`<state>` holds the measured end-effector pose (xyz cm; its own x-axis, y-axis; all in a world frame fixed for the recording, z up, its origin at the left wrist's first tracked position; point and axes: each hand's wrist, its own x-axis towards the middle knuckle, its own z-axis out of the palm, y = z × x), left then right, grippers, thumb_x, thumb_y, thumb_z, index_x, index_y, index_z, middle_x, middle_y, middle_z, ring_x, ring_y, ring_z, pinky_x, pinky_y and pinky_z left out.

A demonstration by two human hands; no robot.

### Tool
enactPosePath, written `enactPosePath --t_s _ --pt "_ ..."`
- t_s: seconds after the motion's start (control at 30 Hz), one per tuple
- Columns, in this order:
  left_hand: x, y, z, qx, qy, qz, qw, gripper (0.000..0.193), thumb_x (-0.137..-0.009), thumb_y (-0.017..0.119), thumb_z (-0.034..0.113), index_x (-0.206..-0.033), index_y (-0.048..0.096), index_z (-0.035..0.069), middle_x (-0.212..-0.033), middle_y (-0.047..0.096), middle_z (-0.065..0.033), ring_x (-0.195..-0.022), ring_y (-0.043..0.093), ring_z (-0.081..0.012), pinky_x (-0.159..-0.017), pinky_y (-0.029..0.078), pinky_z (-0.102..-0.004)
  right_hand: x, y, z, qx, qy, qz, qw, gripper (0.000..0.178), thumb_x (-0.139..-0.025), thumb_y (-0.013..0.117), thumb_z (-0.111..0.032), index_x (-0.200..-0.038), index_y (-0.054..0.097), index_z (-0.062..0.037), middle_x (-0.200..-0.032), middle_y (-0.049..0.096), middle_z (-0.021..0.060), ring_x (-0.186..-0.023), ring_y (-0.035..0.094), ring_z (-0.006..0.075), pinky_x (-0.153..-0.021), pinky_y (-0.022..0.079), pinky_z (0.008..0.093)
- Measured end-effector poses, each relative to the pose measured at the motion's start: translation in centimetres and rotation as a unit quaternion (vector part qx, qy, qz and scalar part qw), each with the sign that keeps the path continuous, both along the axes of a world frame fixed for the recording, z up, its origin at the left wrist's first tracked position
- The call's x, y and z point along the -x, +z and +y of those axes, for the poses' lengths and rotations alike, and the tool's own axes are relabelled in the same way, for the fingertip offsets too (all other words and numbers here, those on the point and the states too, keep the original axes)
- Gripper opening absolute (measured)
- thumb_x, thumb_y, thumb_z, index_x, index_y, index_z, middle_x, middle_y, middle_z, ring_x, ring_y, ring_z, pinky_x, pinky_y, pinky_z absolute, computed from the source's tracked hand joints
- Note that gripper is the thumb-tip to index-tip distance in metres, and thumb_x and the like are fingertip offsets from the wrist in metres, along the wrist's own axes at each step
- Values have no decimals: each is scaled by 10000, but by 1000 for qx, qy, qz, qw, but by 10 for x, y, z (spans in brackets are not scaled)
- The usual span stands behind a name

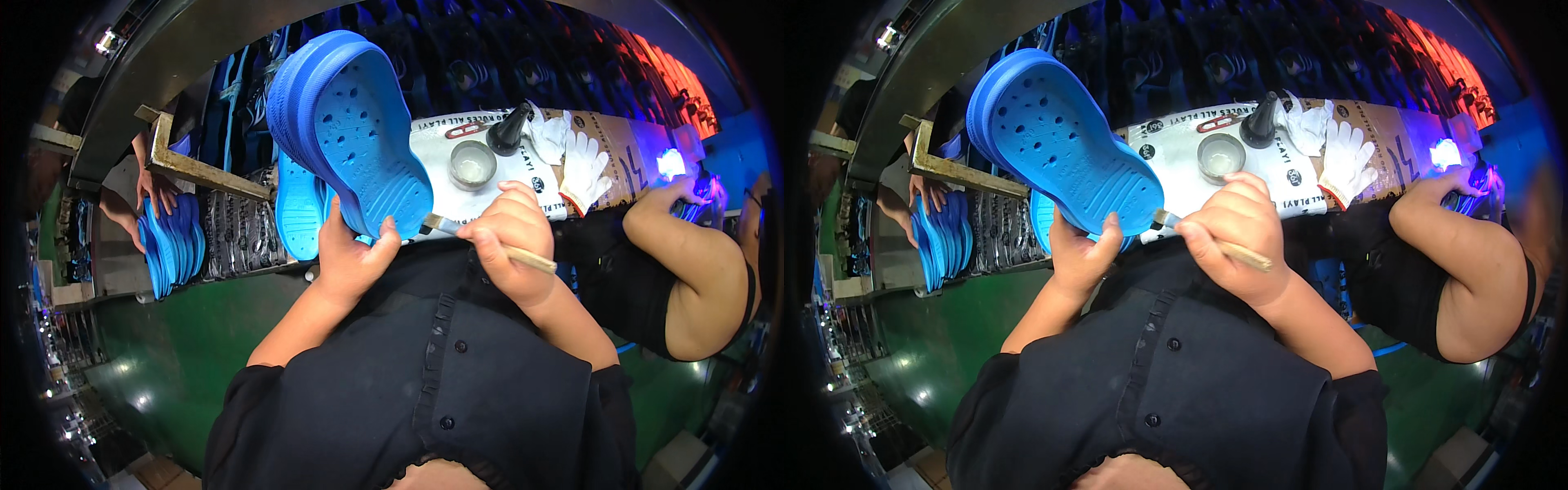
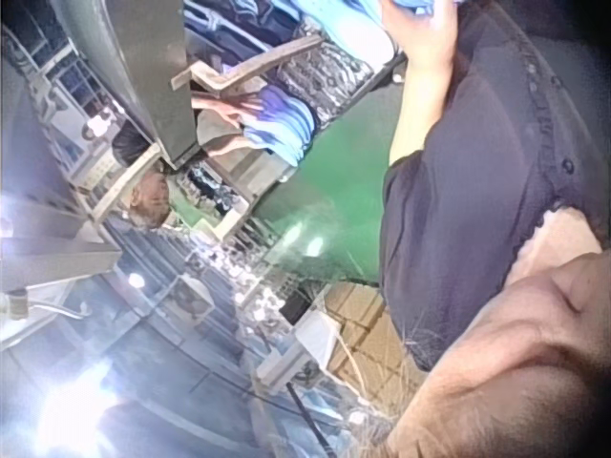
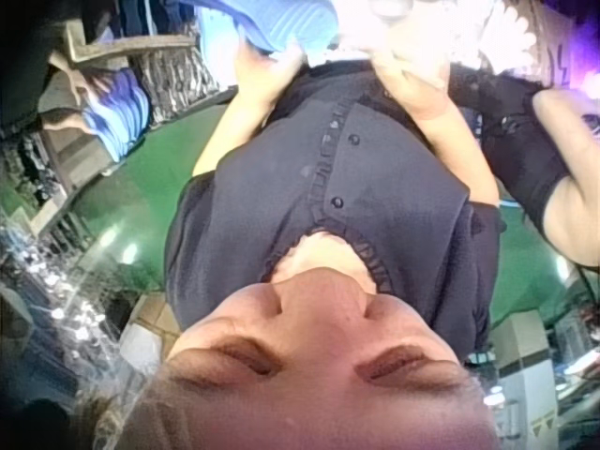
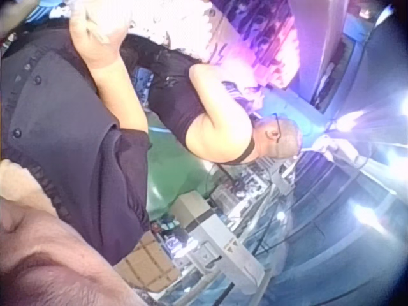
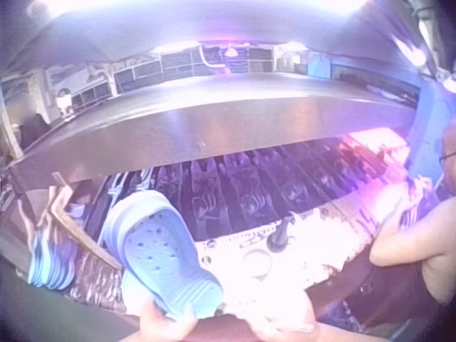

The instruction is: The person applies a liquid substance to the edges and soles of blue footwear using a brush, then places the items onto a moving conveyor belt.

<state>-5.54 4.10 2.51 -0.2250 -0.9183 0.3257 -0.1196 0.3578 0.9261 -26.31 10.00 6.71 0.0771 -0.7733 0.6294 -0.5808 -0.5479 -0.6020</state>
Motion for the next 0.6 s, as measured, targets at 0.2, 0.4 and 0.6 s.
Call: enactPosePath --t_s 0.2,0.4,0.6 --pt "1 -3 -1 77 -5 -4 997 421 -702 622 4 -1093 472 -41 -849 626 -125 -726 627 -191 -673 486 -282 5 -1 7 -15 -16 43 999 127 -779 599 -131 -666 631 -83 -607 568 21 -602 523 195 -831 383 382" --pt "6 -4 0 128 -3 4 992 436 -681 633 -30 -1089 479 -40 -837 611 -107 -721 611 -184 -662 481 -275 -4 -3 5 10 -12 39 999 170 -784 611 -175 -640 630 -87 -587 559 21 -579 519 193 -810 390 373" --pt "4 -8 0 161 -3 -15 987 363 -676 648 -32 -1011 508 -32 -823 616 -116 -706 617 -184 -646 485 -281 2 -5 9 11 -25 -17 999 165 -785 605 -165 -642 633 -88 -577 550 14 -572 513 190 -815 388 372"
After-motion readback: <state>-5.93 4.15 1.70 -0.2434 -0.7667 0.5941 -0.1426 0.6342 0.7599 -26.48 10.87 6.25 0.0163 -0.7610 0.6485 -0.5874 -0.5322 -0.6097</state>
